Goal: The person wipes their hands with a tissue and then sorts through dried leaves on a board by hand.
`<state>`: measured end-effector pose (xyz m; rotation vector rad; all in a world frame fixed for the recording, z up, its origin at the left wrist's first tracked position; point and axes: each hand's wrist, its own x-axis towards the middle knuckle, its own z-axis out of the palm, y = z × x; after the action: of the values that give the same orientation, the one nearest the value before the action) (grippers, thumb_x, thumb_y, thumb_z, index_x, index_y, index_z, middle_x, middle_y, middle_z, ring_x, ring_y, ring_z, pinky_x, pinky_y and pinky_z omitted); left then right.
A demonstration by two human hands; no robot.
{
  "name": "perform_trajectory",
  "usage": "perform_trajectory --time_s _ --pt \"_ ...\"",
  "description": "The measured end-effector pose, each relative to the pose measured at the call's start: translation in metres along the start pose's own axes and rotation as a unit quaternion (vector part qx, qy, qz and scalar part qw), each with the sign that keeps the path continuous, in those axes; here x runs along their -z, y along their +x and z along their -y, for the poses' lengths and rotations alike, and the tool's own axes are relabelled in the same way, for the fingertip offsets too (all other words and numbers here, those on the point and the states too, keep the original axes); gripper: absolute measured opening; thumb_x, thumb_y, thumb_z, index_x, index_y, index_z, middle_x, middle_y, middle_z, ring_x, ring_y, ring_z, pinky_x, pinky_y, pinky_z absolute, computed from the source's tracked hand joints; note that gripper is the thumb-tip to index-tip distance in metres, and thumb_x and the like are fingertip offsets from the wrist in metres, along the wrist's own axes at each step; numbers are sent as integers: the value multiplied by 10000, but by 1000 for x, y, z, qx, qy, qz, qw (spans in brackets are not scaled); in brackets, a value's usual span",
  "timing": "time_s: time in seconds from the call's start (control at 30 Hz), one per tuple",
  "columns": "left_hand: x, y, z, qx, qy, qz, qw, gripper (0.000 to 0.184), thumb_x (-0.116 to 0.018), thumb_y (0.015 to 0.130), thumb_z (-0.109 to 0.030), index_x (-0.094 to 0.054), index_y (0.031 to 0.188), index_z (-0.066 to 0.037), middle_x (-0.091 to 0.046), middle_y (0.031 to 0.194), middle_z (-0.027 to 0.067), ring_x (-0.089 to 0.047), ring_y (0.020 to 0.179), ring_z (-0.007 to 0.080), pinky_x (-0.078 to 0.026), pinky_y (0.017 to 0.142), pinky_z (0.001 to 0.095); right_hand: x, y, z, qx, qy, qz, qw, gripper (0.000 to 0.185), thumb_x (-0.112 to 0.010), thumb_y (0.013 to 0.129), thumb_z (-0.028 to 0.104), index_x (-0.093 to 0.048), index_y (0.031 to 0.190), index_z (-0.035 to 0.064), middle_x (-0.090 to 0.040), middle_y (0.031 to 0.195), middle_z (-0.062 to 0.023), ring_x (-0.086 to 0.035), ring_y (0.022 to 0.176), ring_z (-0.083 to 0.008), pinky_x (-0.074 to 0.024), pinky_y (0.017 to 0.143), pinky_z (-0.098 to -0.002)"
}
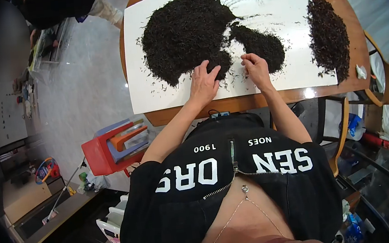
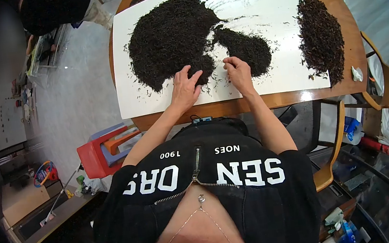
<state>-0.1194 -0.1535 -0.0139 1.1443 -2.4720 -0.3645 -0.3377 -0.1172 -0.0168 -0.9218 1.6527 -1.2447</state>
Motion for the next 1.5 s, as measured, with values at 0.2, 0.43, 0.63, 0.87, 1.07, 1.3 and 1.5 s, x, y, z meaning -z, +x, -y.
perform_trajectory --time_s 0.2,0.43,0.63,0.87,1.07,1.3,1.5 --pt "5 -18 10 -45 -23 -12 999 417 -636 773 -41 -629 1188 -83 -408 1402 217 -466 1133 374 -411 984 432 -2 0 4 -36 41 13 998 189 -540 907 54 -692 1005 1 -656 829 -43 -530 606 -112 -438 570 -250" --pt "7 -30 26 -25 -45 -63 997 364 -618 780 -9 -646 1139 -61 -425 1387 218 -460 1156 383 -401 1001 430 -5 2 -1 218 -152 0 964 136 -576 896 41 -690 969 28 -623 939 -68 -533 666 -143 -450 614 -261" --pt "9 -30 20 24 -80 -90 992 349 -611 776 14 -639 1120 -33 -452 1352 216 -476 1134 382 -402 1000 425 -8 -2 -9 218 -266 49 938 80 -614 868 61 -660 930 40 -571 909 -93 -555 709 -232 -468 645 -321" --pt "12 -29 20 30 -69 -122 990 328 -600 784 8 -625 1111 -1 -482 1301 216 -490 1112 382 -411 989 423 -23 -1 -9 271 -412 54 868 65 -602 856 99 -575 882 46 -546 857 -131 -579 728 -353 -476 651 -422" --pt "7 -37 28 48 -59 -137 988 363 -594 785 0 -601 1148 1 -494 1283 217 -492 1109 384 -413 987 425 -27 5 -14 306 -486 58 817 79 -540 862 97 -554 827 28 -549 810 -159 -572 655 -351 -482 590 -425" --pt "-5 -44 34 60 -66 -153 984 415 -592 778 -10 -566 1192 -7 -502 1278 205 -495 1107 375 -408 994 422 -29 2 -9 304 -506 55 805 98 -583 849 112 -550 834 21 -546 790 -154 -572 690 -360 -476 621 -426" --pt "-12 -48 40 76 -96 -169 978 423 -583 773 -20 -556 1195 -10 -512 1262 182 -497 1102 360 -404 997 418 -27 -2 -6 343 -450 30 824 101 -613 842 120 -560 839 33 -553 801 -147 -569 684 -347 -474 618 -425"
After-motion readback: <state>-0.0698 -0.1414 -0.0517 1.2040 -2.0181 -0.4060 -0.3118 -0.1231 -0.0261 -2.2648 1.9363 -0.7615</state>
